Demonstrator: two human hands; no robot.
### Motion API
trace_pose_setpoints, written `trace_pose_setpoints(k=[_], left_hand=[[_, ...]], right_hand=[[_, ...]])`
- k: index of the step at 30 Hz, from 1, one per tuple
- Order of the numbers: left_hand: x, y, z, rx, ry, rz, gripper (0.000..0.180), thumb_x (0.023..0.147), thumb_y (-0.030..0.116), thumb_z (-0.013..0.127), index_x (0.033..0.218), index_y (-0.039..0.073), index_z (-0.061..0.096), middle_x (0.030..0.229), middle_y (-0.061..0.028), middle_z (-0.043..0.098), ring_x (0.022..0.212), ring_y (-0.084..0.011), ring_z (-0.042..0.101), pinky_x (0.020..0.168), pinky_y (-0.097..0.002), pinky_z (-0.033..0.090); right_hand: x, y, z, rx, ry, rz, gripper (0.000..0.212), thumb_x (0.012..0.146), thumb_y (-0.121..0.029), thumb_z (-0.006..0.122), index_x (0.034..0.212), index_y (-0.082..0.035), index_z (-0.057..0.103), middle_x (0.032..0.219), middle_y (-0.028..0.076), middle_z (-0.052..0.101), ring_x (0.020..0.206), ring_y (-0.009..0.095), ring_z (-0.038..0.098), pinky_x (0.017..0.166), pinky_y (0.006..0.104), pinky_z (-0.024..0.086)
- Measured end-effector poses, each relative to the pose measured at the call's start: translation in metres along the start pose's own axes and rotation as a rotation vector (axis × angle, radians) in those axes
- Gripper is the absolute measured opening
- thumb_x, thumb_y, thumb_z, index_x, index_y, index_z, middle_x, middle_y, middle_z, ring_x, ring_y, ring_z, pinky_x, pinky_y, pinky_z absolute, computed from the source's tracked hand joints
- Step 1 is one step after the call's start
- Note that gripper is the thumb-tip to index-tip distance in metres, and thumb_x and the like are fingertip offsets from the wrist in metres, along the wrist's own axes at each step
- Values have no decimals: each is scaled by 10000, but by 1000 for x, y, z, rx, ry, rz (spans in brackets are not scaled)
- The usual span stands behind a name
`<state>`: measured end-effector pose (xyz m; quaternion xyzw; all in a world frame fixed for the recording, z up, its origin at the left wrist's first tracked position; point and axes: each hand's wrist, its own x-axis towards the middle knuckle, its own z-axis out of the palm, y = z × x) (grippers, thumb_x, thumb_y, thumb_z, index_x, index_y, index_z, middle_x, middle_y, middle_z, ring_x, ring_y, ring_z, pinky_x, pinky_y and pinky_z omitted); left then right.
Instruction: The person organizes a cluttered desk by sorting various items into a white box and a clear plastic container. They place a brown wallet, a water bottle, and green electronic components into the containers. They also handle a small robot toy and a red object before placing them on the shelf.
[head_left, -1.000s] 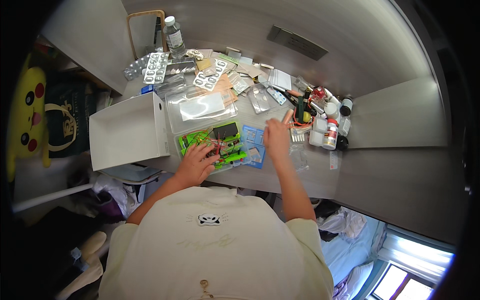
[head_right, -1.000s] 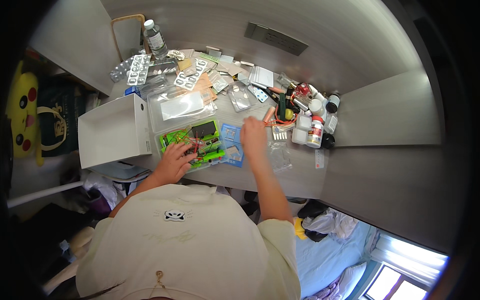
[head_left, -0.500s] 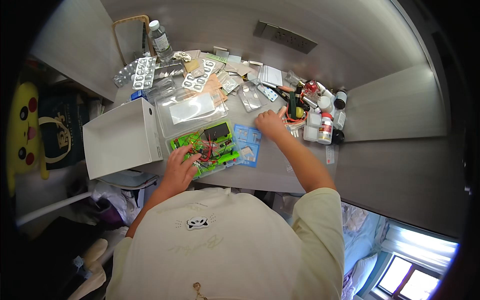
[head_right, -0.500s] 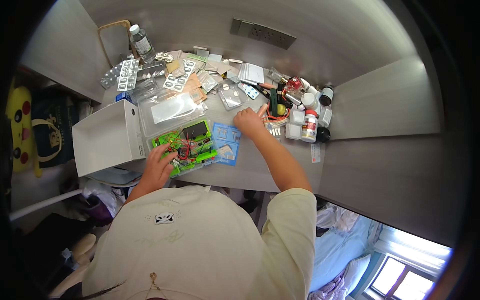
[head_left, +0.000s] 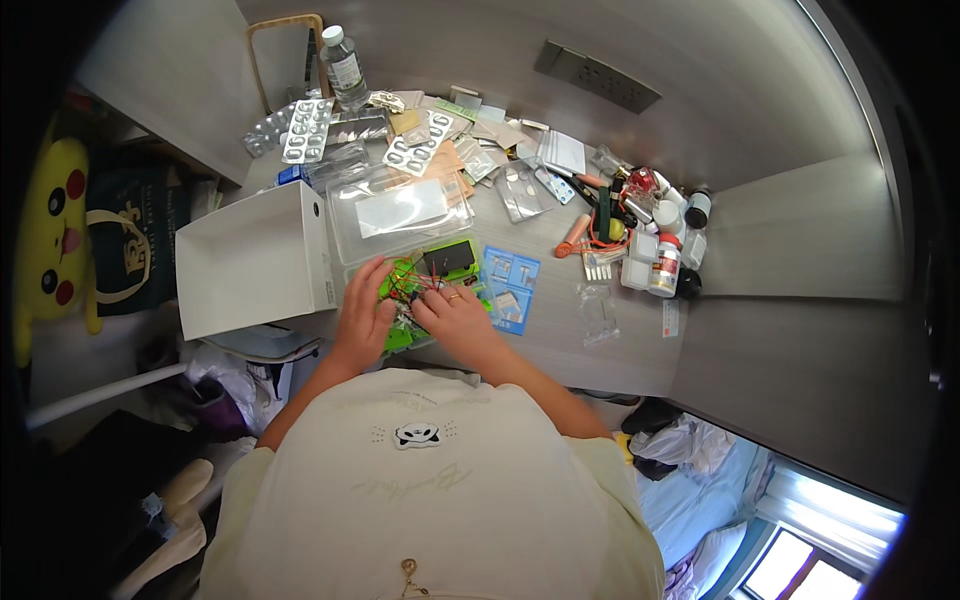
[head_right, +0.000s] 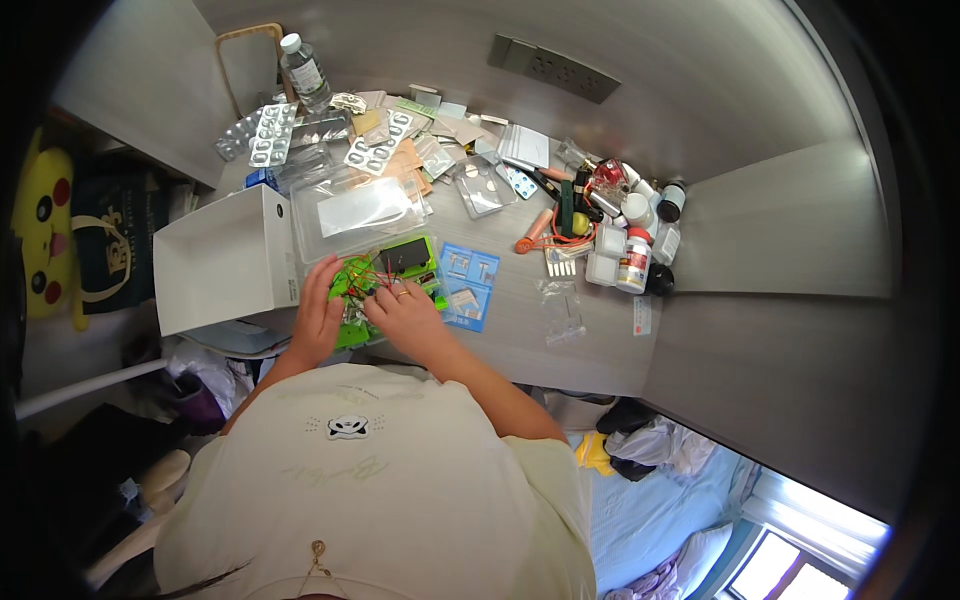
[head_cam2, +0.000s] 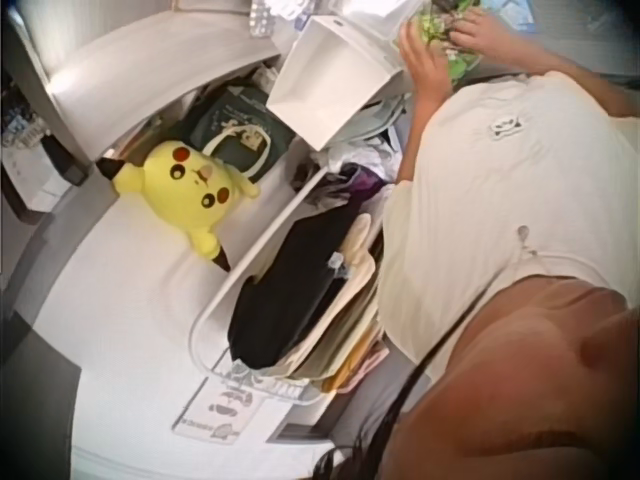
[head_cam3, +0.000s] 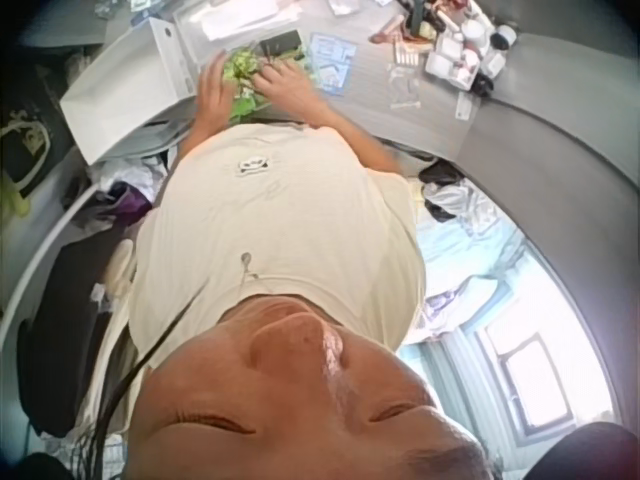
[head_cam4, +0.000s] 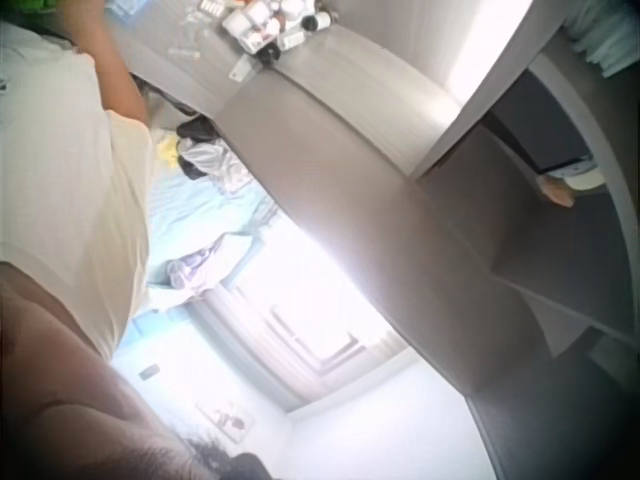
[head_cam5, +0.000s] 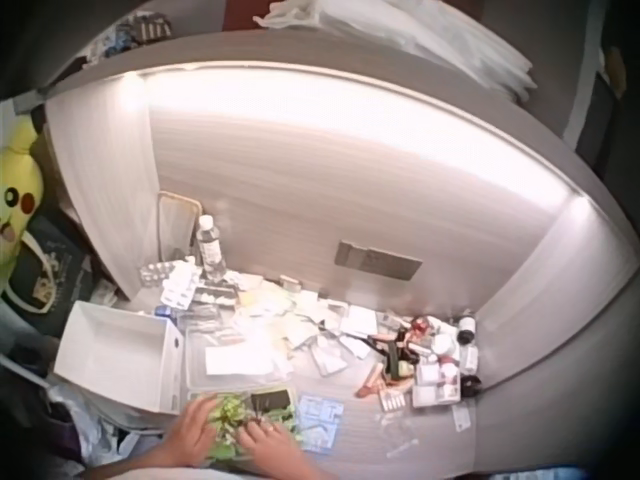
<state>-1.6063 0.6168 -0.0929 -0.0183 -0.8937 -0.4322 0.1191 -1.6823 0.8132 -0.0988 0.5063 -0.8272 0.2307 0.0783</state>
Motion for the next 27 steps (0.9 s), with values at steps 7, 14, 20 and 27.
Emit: trace_pose_setpoints(k=[7,14,20,27], left_hand=[[-9,-11,36,430,-407,186,594,946,421,537,1470,172,411,1551,-161,300,1418,-355,290,1157,-527,190],[-18,-23,56,532,-472,178,728,891,516,585,1512,220,346,1585,-130,260,1450,-328,242,1179,-526,111],[-18,-25,56,543,-425,206,724,867,519,612,1496,246,380,1567,-121,299,1425,-320,287,1163,-531,153],[-16,-23,54,511,-410,233,721,867,492,617,1496,230,382,1563,-140,298,1416,-346,296,1155,-546,159]], right_hand=[[-84,62,-2,-45,77,619,437,832,-108,615,1259,-39,556,1274,156,579,1095,358,564,967,465,440],[-157,48,-2,-204,-162,686,584,865,-268,649,1388,-67,485,1461,134,460,1309,361,440,1100,464,348],[-187,47,-23,-248,-45,880,555,865,-256,644,1366,-66,499,1419,165,478,1306,380,434,1102,473,342],[-224,95,-47,-323,99,1098,299,814,-202,665,1049,-23,614,1027,182,595,968,381,577,853,469,478]])
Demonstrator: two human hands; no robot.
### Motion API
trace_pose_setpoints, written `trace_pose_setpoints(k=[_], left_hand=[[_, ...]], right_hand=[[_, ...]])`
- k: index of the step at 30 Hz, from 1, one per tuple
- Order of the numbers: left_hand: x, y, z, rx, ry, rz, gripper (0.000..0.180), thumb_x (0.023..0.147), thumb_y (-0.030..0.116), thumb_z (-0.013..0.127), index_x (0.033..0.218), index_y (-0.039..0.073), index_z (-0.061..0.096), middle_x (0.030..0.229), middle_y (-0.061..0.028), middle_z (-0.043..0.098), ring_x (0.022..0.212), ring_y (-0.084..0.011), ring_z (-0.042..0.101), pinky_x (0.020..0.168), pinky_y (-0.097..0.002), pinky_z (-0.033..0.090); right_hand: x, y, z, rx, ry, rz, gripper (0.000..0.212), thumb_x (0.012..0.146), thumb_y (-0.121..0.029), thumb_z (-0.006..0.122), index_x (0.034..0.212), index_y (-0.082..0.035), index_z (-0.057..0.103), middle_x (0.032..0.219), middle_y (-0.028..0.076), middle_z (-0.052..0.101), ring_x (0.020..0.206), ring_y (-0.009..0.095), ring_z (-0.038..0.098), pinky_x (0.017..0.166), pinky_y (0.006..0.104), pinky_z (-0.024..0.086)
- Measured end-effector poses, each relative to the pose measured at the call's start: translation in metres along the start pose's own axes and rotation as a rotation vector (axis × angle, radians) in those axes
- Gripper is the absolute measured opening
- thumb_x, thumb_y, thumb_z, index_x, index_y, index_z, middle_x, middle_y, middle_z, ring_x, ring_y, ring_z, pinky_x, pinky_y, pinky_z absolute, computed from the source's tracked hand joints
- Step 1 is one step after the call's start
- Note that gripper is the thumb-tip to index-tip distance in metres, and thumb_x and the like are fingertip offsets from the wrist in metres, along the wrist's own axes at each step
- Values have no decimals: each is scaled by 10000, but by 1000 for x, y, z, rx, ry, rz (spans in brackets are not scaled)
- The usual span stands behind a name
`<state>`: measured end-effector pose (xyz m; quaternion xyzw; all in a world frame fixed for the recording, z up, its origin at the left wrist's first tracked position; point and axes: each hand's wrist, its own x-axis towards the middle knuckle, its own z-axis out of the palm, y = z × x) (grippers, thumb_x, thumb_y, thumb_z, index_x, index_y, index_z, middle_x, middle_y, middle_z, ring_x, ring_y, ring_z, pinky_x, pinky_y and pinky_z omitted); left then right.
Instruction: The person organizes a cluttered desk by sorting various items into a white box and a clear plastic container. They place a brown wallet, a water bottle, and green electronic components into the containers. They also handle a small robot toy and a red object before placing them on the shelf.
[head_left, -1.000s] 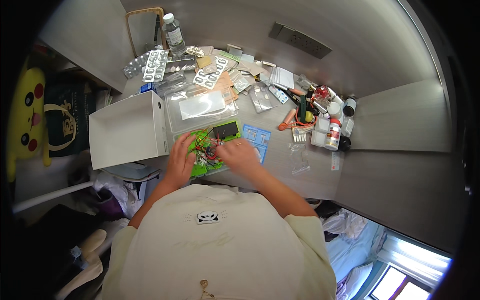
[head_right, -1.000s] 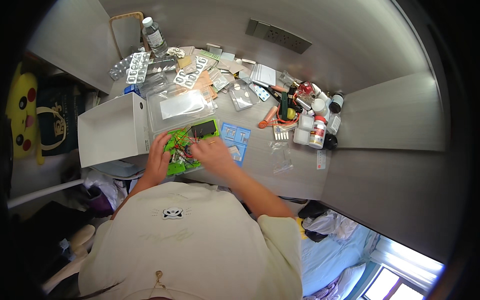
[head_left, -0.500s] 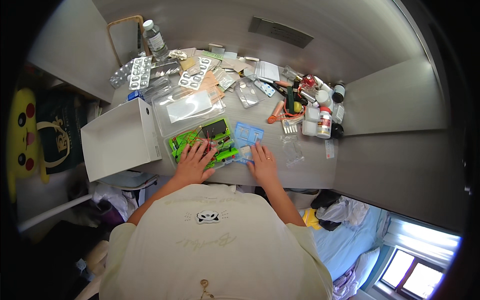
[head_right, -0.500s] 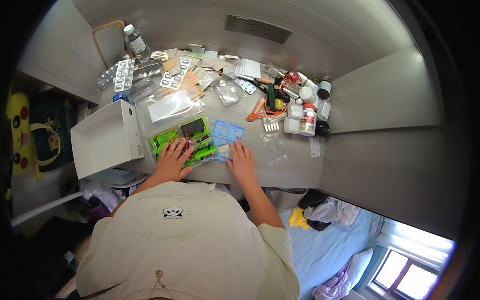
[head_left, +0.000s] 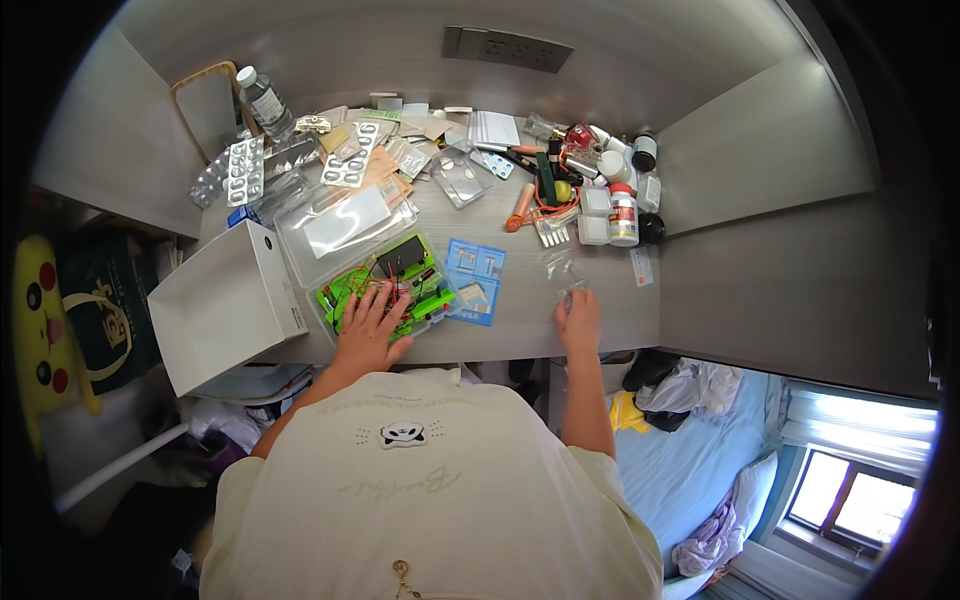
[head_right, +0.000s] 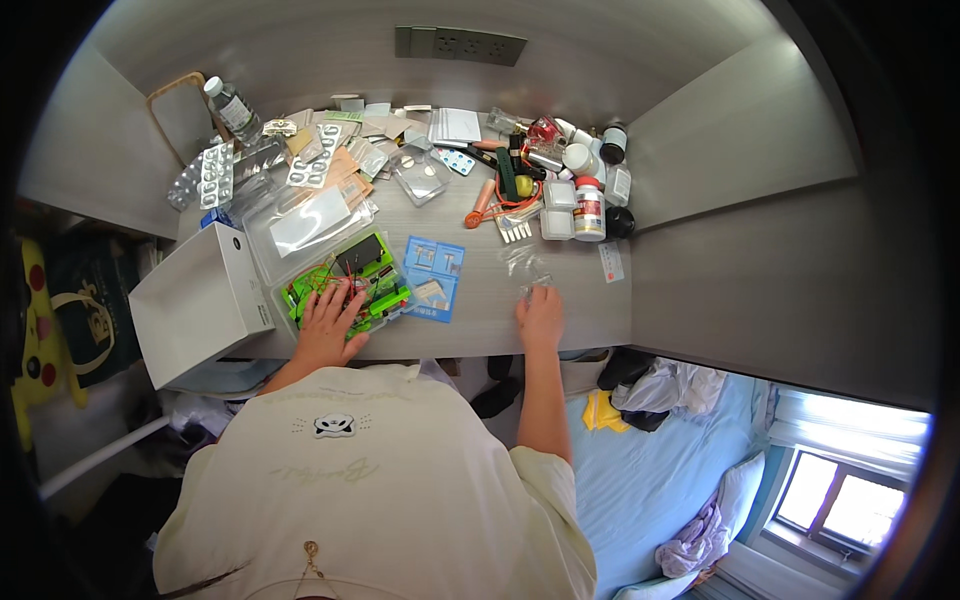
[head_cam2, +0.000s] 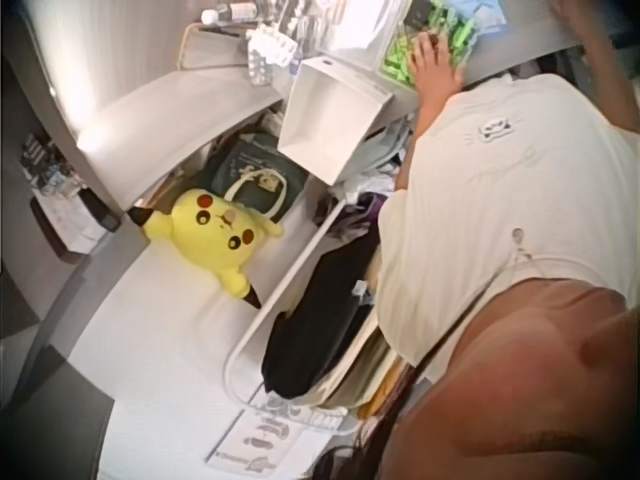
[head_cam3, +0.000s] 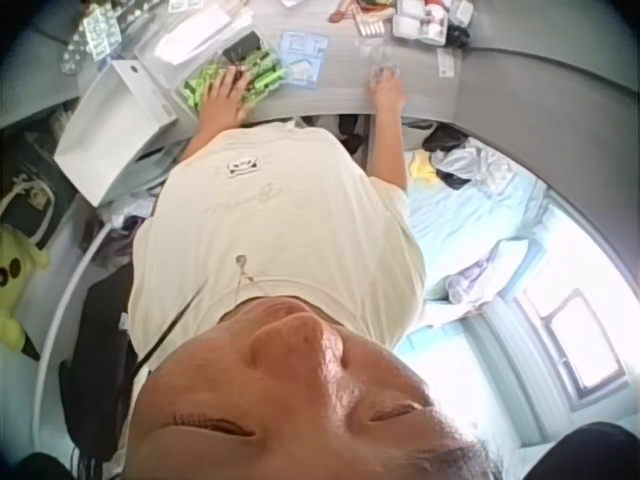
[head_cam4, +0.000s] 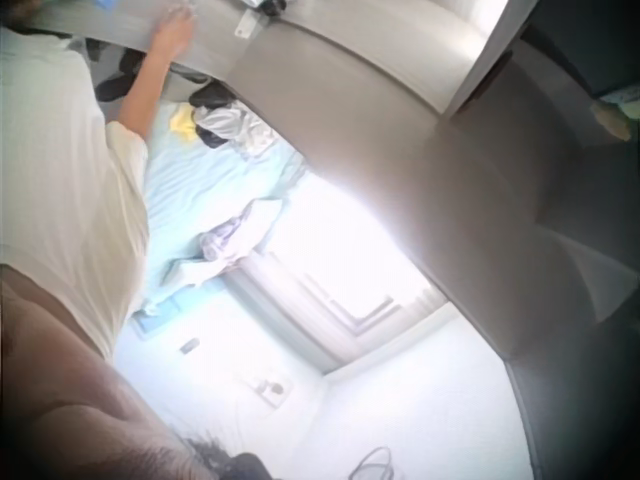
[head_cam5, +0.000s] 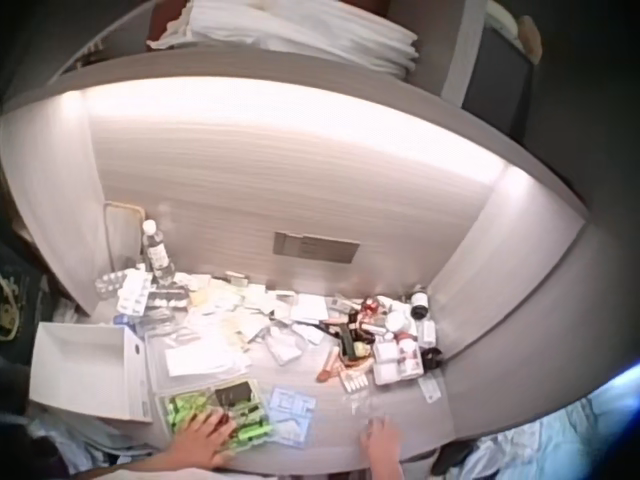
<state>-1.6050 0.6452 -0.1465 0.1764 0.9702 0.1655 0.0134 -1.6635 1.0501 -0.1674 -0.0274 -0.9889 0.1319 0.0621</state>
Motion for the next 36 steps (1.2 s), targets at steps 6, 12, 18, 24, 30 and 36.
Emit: trace_pose_setpoints(k=[6,12,18,24,30,36], left_hand=[[-4,0,-6,-33,28,25,674,874,421,631,1477,212,415,1548,-146,312,1393,-357,323,1145,-545,195],[-15,-14,-19,-248,104,1,597,918,354,583,1449,127,432,1510,-198,341,1365,-384,345,1129,-535,239],[-25,-21,-32,-515,420,-173,547,991,323,457,1456,42,387,1492,-242,344,1360,-411,343,1136,-499,242],[-21,-29,-55,-426,459,-171,527,996,323,458,1450,61,411,1509,-208,341,1389,-394,314,1156,-478,219],[-12,-21,-34,-45,4,-30,557,916,369,574,1441,221,467,1527,-152,343,1390,-366,313,1149,-525,212],[-6,-12,-24,18,34,-47,590,848,380,642,1403,234,509,1503,-146,371,1352,-352,350,1109,-513,267]], right_hand=[[17,-19,-13,115,-62,64,140,785,-127,651,829,-17,577,861,157,574,797,332,602,691,433,490],[4,-100,-28,618,106,207,96,766,-47,647,793,-20,559,900,134,580,724,293,576,679,389,497],[2,-181,-51,719,227,-386,122,765,6,664,834,-24,567,1025,169,604,946,308,633,812,362,507],[-5,-219,-22,592,-232,-681,170,830,-60,664,983,-39,594,1208,175,588,1063,373,593,891,429,499],[-16,-172,-8,493,-140,-401,377,886,-136,618,1244,-28,572,1342,198,532,1218,385,512,1028,461,418],[-48,-104,14,52,-280,-541,552,887,-264,636,1368,-35,491,1457,171,450,1317,366,441,1090,459,378]])
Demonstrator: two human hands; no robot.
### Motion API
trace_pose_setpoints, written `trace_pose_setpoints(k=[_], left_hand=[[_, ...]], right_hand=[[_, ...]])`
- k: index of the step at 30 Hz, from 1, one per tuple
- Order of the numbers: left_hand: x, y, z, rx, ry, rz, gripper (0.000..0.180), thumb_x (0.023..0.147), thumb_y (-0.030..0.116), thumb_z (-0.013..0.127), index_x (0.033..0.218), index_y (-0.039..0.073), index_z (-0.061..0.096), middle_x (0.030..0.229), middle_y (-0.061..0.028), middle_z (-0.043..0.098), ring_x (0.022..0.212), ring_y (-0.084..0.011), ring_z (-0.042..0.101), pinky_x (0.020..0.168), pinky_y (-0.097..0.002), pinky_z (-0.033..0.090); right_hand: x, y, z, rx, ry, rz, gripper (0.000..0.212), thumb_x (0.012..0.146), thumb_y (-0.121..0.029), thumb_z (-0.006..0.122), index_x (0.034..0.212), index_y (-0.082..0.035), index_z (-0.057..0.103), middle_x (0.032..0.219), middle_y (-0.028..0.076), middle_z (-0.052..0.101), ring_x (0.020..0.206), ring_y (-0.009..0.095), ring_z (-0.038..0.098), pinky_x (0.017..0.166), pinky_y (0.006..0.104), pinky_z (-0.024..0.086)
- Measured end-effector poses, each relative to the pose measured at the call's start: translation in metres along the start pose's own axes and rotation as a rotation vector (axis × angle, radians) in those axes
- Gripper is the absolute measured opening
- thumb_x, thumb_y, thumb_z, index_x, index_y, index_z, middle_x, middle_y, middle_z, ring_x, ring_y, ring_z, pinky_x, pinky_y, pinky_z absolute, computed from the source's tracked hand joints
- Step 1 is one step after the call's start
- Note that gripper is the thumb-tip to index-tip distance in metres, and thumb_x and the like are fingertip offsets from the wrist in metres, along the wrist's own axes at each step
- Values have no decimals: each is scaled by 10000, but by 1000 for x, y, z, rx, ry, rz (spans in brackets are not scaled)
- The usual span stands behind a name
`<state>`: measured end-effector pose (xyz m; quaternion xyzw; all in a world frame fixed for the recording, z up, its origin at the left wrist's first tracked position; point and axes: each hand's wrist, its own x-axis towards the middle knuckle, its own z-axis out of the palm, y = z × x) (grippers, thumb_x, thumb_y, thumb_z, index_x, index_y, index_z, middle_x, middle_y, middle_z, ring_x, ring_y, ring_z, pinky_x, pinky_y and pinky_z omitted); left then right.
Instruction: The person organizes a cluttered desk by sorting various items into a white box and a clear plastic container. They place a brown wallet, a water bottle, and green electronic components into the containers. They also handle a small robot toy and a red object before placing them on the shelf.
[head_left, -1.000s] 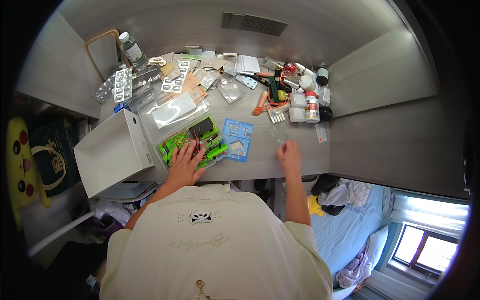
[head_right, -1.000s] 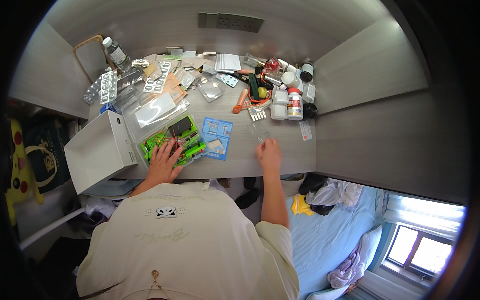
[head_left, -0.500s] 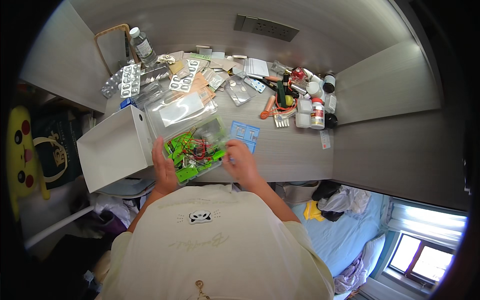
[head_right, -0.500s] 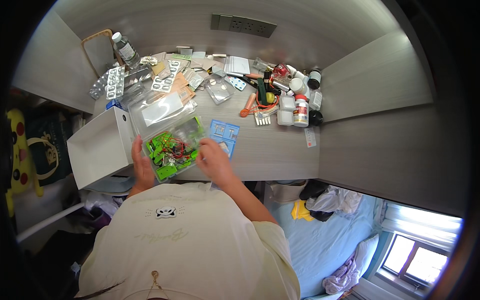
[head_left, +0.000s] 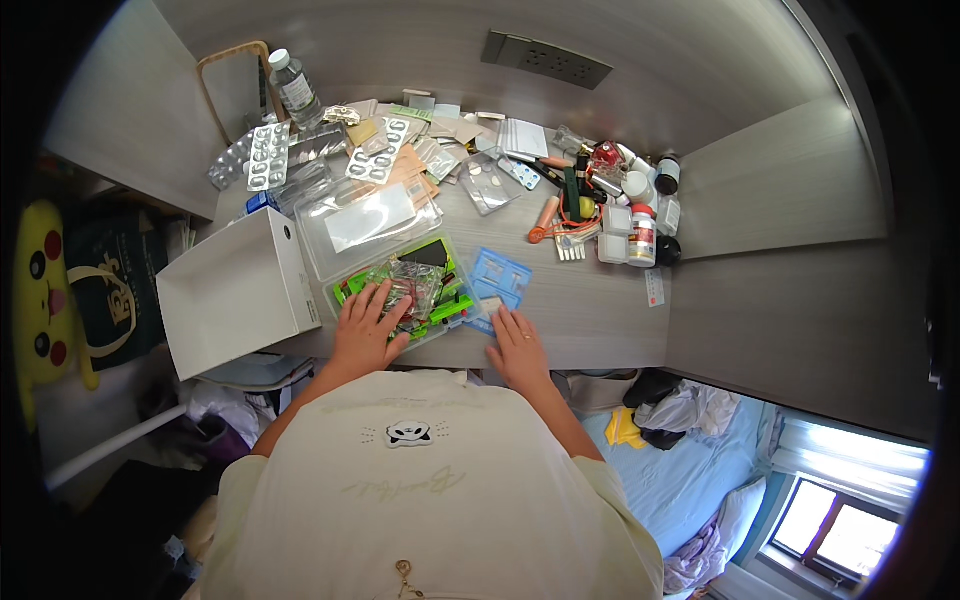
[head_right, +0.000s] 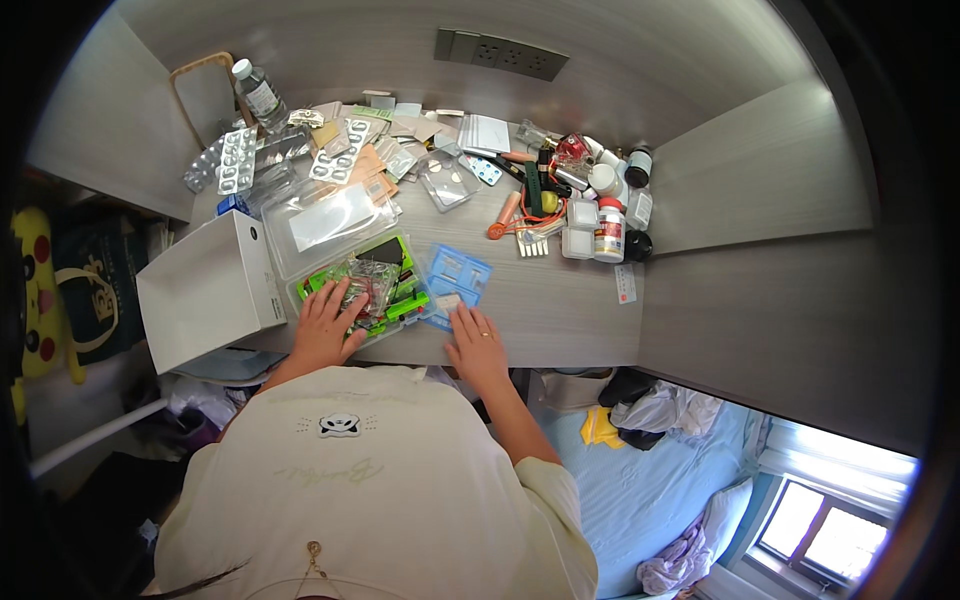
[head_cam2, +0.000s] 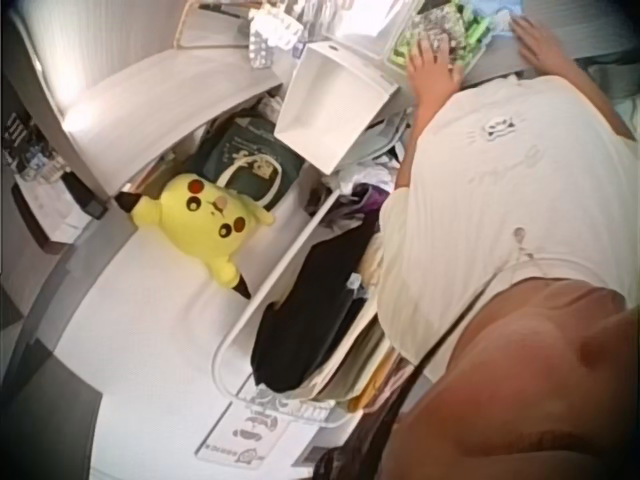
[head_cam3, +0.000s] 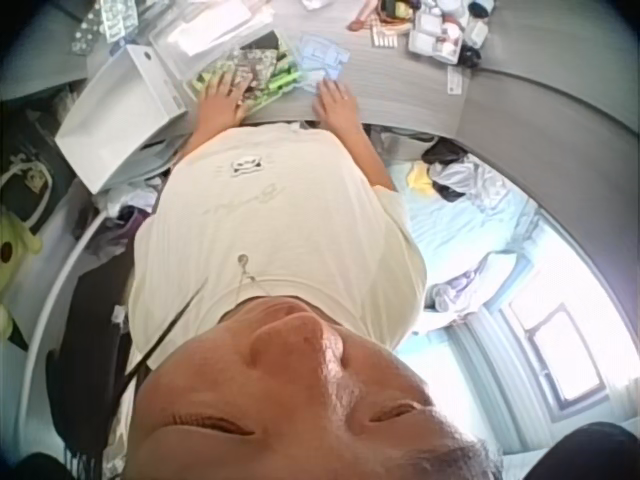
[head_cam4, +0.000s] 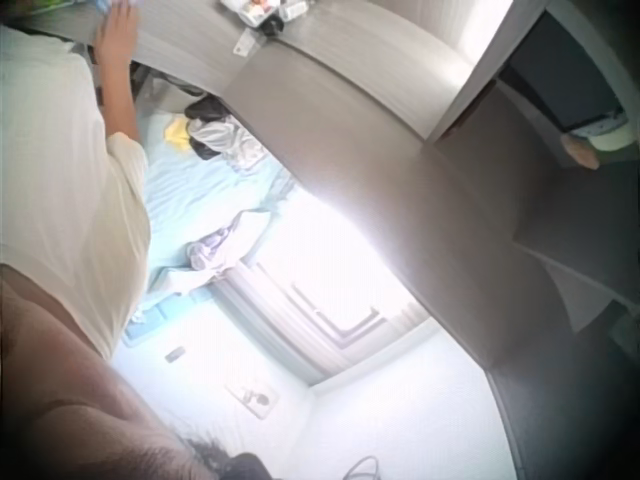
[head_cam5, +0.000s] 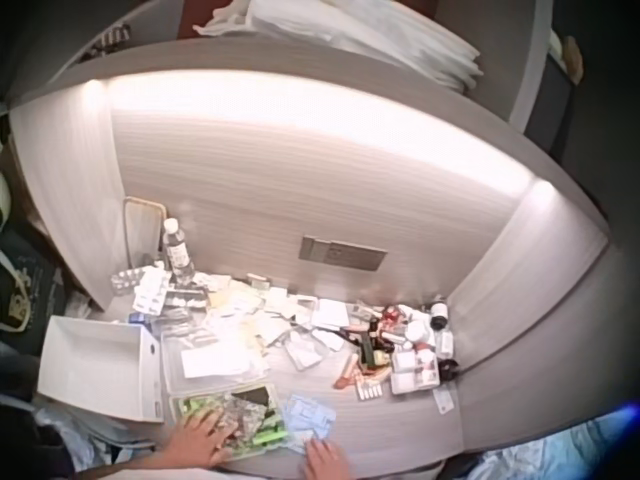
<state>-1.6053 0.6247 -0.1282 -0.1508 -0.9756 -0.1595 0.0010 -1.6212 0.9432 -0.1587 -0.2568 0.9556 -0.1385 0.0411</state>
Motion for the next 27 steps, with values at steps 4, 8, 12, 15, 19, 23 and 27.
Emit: trace_pose_setpoints(k=[4,8,12,15,19,23,27], left_hand=[[2,3,-1,5,53,-27,556,836,353,651,1365,223,540,1449,-137,424,1274,-341,406,1071,-494,308],[2,4,1,-37,43,-80,571,825,316,674,1369,208,536,1399,-128,445,1246,-348,416,1058,-506,310],[2,1,-1,-109,46,-103,582,811,303,699,1360,195,541,1350,-116,463,1221,-339,428,1024,-502,326],[10,5,-6,-93,75,-2,597,811,349,696,1370,214,535,1388,-115,448,1236,-346,425,1045,-501,319],[20,9,8,-28,102,140,612,831,384,682,1402,254,505,1499,-137,362,1340,-381,351,1107,-562,247],[31,18,5,20,31,112,605,852,449,652,1419,323,484,1543,-129,325,1376,-394,319,1120,-606,203],[34,19,7,60,22,69,598,854,475,648,1417,365,478,1532,-112,355,1351,-383,358,1109,-611,219]], right_hand=[[-29,14,-2,31,-3,118,584,871,-306,657,1366,-42,497,1467,158,440,1343,358,408,1112,461,347],[-47,18,-4,41,51,222,642,837,-348,698,1367,-50,496,1406,153,472,1303,369,418,1106,462,344],[-53,11,-19,10,-30,215,683,801,-351,736,1373,-68,493,1313,134,487,1234,360,435,1083,461,357],[-57,8,-22,-80,-103,186,698,771,-304,759,1378,-87,492,1275,117,490,1203,345,445,1063,461,368],[-54,10,-20,-49,-115,151,632,758,-212,744,1339,-85,530,1201,110,536,1146,341,490,1021,455,399],[-51,18,-16,233,122,171,405,845,-135,655,1229,-26,593,1049,158,589,991,376,561,917,453,458],[-24,1,-45,342,253,431,245,950,-67,518,1157,46,585,983,224,586,878,407,581,790,465,475]])
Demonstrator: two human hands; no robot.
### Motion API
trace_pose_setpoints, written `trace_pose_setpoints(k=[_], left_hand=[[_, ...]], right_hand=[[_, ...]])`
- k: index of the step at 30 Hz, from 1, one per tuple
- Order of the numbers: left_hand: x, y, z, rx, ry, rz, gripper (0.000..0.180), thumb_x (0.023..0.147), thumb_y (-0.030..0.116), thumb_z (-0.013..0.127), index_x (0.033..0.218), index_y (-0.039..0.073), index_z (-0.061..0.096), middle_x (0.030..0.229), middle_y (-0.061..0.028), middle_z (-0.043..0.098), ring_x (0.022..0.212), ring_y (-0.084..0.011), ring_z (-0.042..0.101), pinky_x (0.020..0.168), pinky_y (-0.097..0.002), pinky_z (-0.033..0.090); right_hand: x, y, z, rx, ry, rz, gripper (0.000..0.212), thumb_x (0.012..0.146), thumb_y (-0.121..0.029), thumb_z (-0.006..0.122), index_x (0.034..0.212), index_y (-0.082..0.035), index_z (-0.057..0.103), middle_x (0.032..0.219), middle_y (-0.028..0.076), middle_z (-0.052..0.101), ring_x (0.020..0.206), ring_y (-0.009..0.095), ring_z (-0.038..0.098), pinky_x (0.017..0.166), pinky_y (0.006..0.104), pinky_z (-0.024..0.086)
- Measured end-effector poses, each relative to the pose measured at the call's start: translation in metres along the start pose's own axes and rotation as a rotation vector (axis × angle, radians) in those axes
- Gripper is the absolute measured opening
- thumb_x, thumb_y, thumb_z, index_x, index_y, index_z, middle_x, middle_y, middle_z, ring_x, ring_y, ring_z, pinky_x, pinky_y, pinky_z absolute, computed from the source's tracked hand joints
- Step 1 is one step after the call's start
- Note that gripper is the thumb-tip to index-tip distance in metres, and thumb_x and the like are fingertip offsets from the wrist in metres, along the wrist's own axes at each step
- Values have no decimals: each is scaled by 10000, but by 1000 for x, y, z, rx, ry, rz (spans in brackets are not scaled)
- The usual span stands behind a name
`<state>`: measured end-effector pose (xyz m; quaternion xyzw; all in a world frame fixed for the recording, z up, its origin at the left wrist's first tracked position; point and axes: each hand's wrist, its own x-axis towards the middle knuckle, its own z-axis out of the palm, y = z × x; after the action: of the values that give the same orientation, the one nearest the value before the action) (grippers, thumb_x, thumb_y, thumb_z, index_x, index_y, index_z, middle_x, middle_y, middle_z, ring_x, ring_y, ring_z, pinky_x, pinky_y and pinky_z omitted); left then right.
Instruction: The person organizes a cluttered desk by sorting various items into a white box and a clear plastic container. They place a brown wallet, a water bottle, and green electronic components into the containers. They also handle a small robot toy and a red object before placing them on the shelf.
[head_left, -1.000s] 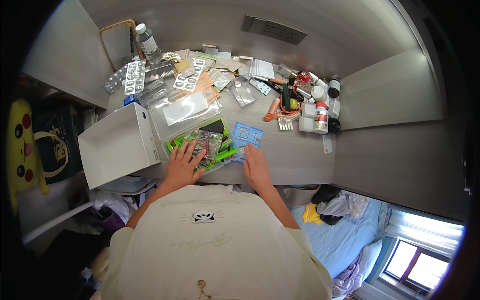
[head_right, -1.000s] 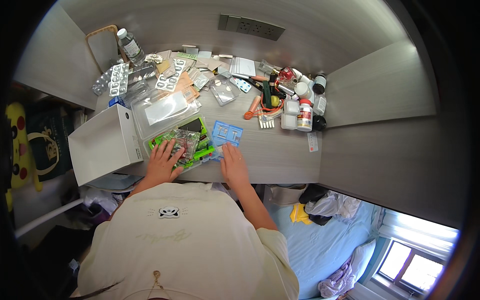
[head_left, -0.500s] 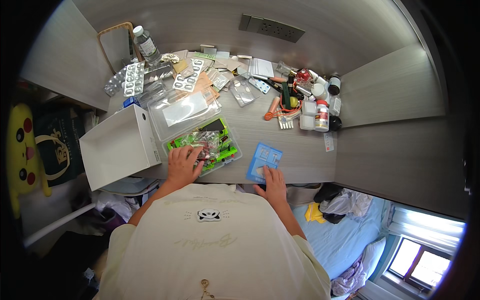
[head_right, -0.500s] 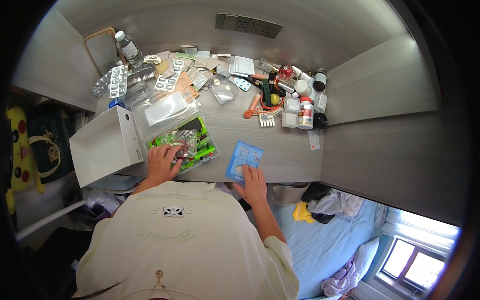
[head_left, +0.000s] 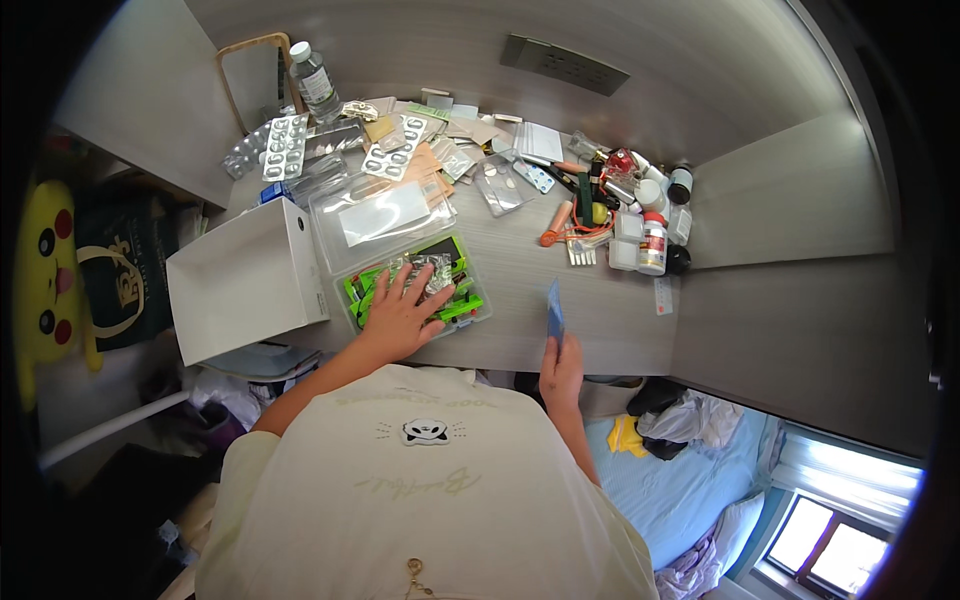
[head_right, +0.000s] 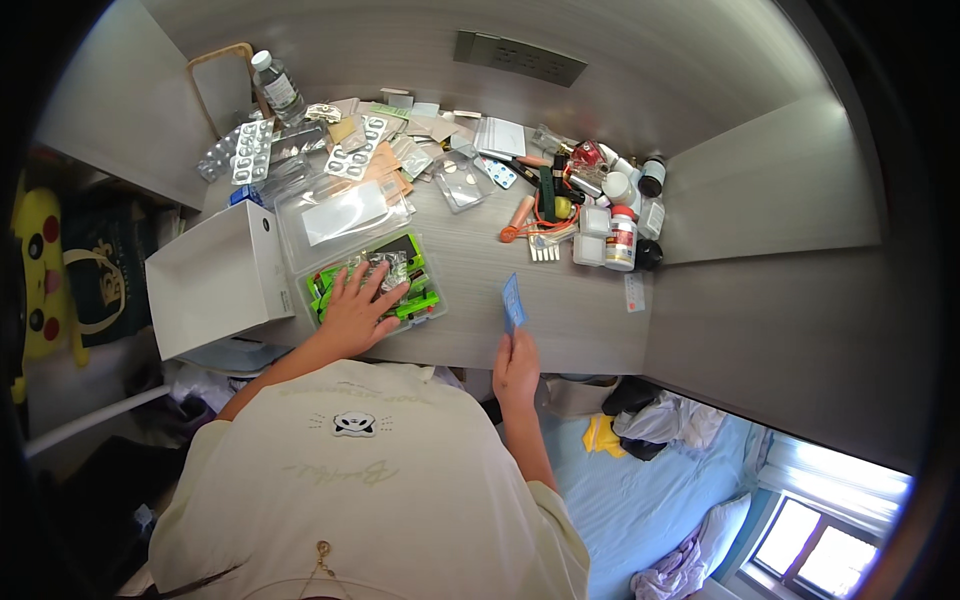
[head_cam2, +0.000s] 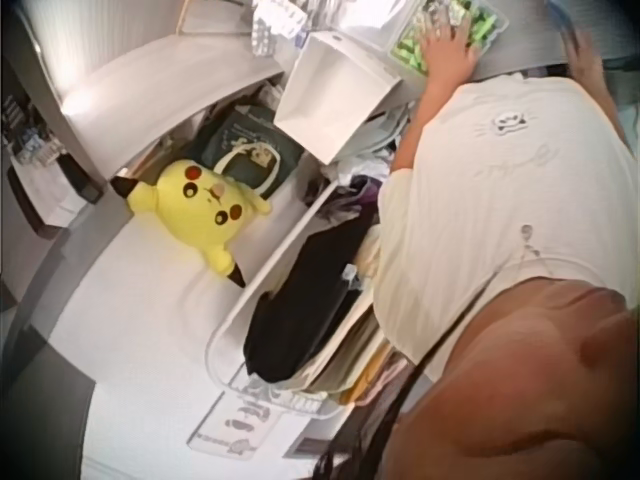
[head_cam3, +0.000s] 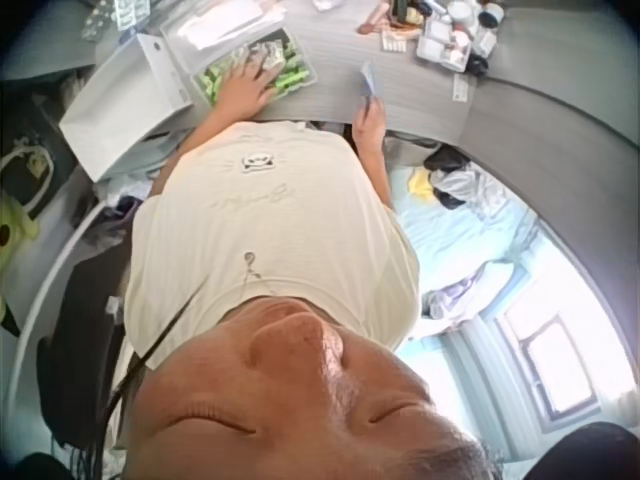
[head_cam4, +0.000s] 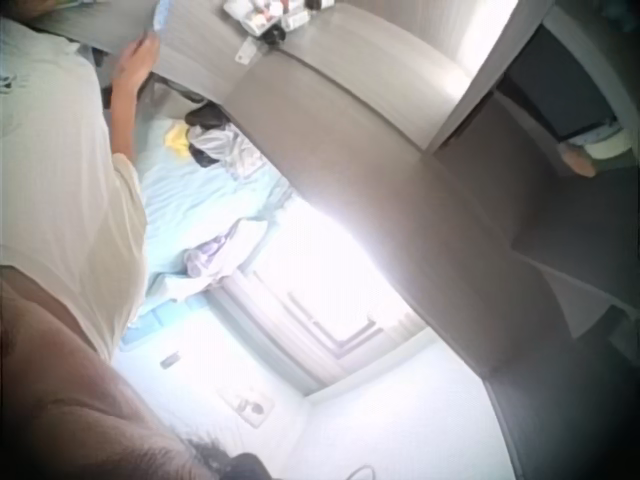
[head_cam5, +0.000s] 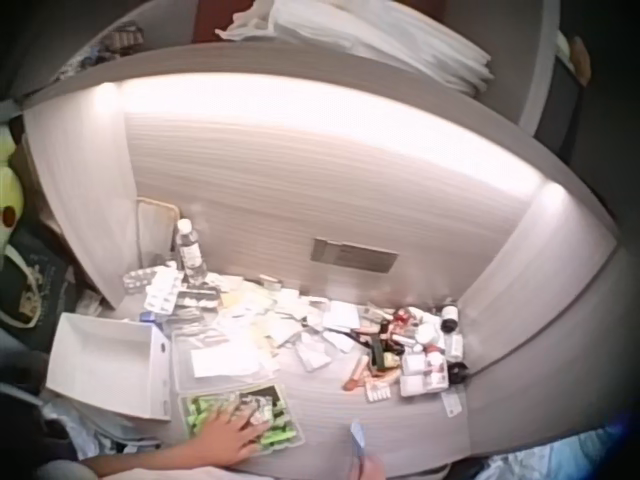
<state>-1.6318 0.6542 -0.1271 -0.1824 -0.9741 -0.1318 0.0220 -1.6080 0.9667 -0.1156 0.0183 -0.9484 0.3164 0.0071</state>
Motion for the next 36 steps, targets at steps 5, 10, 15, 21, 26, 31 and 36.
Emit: trace_pose_setpoints(k=[5,10,15,21,26,31,36], left_hand=[[1,2,-3,-59,-11,-45,585,895,427,602,1446,303,451,1526,-124,352,1364,-358,347,1110,-593,222],[-12,-21,-5,-462,182,-171,493,995,319,483,1435,99,445,1453,-160,439,1320,-358,411,1123,-491,280],[-39,-48,-32,-931,314,-438,462,1027,278,432,1408,17,447,1412,-185,479,1300,-383,436,1119,-431,309],[-47,-36,-39,-392,113,-256,519,961,365,536,1419,131,472,1490,-170,391,1352,-359,384,1129,-503,278],[-35,-6,-10,-53,-16,-174,618,887,499,586,1455,298,448,1557,-115,309,1422,-343,287,1162,-585,151],[-33,-10,4,23,-11,-169,648,878,528,581,1471,317,425,1567,-115,292,1432,-342,268,1158,-614,105],[-33,-14,-14,-74,-16,-197,626,893,492,575,1460,265,438,1569,-142,272,1426,-359,272,1149,-617,117]], right_hand=[[32,-91,-15,48,127,-184,349,942,-97,550,1267,31,537,1030,200,579,891,390,585,780,446,487],[46,-155,19,-20,-182,-345,517,927,-180,596,1385,12,452,1161,211,548,1016,390,569,866,441,481],[50,-160,60,461,-533,-306,608,921,-246,615,1443,-19,400,1389,244,450,1215,414,490,1018,444,417],[71,-104,65,-189,-173,-529,664,903,-343,644,1444,-33,413,1473,232,389,1306,451,394,1080,492,357],[52,-90,83,-332,-260,-527,716,888,-415,642,1458,-49,408,1502,198,370,1359,447,336,1095,520,327],[45,-95,84,-333,-250,-509,740,890,-447,624,1459,-32,395,1500,229,359,1376,460,312,1123,532,279],[54,-83,79,-19,-284,-452,723,912,-410,604,1482,-39,359,1517,233,335,1380,460,311,1119,524,282]])
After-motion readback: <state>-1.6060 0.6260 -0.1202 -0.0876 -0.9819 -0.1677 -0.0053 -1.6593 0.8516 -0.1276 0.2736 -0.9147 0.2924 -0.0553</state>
